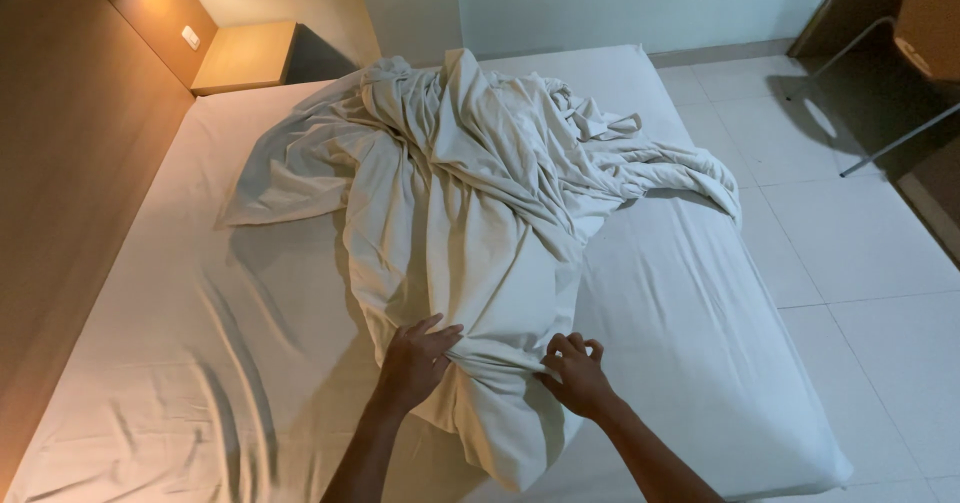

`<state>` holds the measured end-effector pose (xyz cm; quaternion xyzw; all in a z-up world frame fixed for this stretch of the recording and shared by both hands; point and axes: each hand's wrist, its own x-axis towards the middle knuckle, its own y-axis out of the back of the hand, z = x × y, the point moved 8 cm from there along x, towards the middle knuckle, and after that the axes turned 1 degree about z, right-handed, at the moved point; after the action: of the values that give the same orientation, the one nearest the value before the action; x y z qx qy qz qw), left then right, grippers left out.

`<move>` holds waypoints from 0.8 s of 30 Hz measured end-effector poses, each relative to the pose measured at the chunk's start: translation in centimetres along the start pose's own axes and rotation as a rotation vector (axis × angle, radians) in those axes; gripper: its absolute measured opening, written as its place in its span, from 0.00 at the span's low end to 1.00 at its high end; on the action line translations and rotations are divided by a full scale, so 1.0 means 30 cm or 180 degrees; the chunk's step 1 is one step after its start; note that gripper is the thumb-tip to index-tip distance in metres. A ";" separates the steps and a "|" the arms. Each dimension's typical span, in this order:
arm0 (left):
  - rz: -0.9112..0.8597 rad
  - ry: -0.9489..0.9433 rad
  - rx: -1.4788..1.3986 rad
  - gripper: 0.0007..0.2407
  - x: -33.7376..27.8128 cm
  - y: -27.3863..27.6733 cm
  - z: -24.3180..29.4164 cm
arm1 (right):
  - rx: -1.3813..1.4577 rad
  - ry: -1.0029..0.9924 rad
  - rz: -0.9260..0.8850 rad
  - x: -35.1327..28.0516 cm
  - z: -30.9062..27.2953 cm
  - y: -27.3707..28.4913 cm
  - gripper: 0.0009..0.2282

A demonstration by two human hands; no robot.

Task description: The person spreads a white duvet over a mattress in a bedroom. They smooth the fabric with their hands, pull the edges to align with the mattress, and tuck the corners under the mattress to secure the bedding.

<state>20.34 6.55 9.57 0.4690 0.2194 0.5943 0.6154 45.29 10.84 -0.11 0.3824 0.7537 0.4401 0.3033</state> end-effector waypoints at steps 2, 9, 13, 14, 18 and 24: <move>0.0015 0.0070 -0.0007 0.16 -0.019 -0.007 -0.016 | 0.0036 0.0091 0.0178 -0.012 -0.007 0.003 0.09; -0.0022 0.0034 -0.0065 0.19 -0.037 -0.059 0.021 | 0.0407 0.0265 0.0686 -0.050 -0.106 0.018 0.18; -0.0068 -0.0186 0.0069 0.19 -0.038 -0.089 0.072 | 0.0442 0.0332 0.0844 -0.043 -0.199 0.051 0.22; -0.0018 -0.0232 0.0101 0.19 -0.041 -0.097 0.078 | 0.0442 0.0268 0.0738 -0.037 -0.214 0.050 0.28; 0.0019 -0.0284 0.0016 0.19 -0.052 -0.085 0.102 | 0.0382 0.0095 0.0295 -0.006 -0.221 -0.019 0.46; 0.0046 -0.0060 0.0053 0.19 -0.073 -0.090 0.053 | -0.0106 0.0222 0.0288 0.025 -0.177 -0.149 0.29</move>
<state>22.66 4.39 7.40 0.4813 0.2152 0.5923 0.6092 39.32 7.75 -1.92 0.3954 0.7383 0.4789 0.2630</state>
